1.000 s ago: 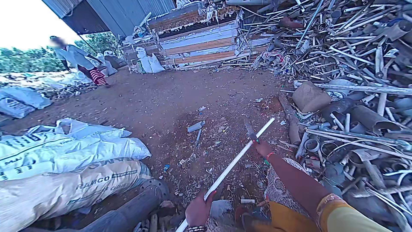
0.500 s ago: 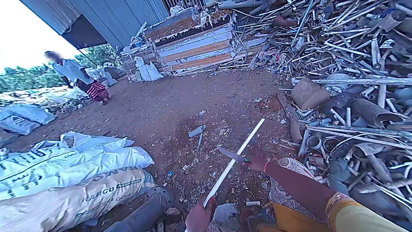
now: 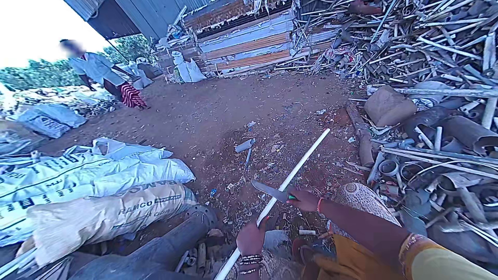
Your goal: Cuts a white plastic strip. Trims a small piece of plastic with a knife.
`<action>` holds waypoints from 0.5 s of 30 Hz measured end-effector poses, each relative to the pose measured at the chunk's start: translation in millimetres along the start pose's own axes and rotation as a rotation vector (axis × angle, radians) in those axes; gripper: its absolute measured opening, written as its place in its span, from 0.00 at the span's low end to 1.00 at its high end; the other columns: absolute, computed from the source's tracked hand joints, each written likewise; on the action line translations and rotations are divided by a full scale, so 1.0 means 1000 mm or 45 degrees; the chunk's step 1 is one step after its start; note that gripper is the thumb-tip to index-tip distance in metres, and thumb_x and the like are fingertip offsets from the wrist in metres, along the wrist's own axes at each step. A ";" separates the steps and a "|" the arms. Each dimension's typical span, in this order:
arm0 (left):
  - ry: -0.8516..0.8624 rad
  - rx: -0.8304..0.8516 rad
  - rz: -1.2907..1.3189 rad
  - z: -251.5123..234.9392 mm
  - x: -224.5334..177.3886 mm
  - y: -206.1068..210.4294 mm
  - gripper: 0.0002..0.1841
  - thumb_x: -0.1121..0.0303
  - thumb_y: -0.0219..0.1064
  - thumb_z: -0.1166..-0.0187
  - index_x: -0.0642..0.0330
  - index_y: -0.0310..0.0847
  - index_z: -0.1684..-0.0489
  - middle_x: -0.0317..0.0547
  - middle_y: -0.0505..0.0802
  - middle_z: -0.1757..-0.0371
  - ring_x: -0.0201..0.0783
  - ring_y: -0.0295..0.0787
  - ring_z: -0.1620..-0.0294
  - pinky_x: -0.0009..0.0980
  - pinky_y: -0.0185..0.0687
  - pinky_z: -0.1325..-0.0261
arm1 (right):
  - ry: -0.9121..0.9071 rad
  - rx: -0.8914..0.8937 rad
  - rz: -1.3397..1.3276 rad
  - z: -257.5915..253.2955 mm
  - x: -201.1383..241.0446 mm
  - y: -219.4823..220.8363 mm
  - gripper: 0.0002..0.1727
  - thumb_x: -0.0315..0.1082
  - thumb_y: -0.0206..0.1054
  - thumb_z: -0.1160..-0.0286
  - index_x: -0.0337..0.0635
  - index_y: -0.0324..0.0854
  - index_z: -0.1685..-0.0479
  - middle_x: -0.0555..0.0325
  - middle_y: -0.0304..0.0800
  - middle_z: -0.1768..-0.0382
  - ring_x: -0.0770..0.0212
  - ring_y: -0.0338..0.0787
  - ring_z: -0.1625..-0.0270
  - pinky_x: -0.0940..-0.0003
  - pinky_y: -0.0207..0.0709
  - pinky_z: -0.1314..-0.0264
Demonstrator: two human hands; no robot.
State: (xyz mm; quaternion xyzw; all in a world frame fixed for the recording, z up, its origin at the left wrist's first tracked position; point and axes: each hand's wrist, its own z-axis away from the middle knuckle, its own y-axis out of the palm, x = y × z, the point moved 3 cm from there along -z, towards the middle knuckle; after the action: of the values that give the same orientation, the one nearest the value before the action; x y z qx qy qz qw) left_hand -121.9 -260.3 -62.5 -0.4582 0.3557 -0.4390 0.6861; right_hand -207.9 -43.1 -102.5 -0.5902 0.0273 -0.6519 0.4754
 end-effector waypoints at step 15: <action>-0.061 0.168 -0.015 0.007 0.017 -0.012 0.34 0.41 0.65 0.18 0.58 0.78 0.24 0.63 0.91 0.36 0.62 0.86 0.31 0.60 0.78 0.30 | -0.079 -0.537 -1.253 0.004 0.001 -0.030 0.13 0.30 0.53 0.07 0.34 0.67 0.32 0.56 0.83 0.60 0.69 0.85 0.73 0.72 0.83 0.70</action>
State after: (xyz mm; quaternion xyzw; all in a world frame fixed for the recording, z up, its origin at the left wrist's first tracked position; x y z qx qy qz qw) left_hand -112.3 -276.6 -50.3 -0.4242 0.3068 -0.4546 0.7206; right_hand -222.0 -25.6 -82.8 -0.6349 -0.1365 -0.7603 -0.0147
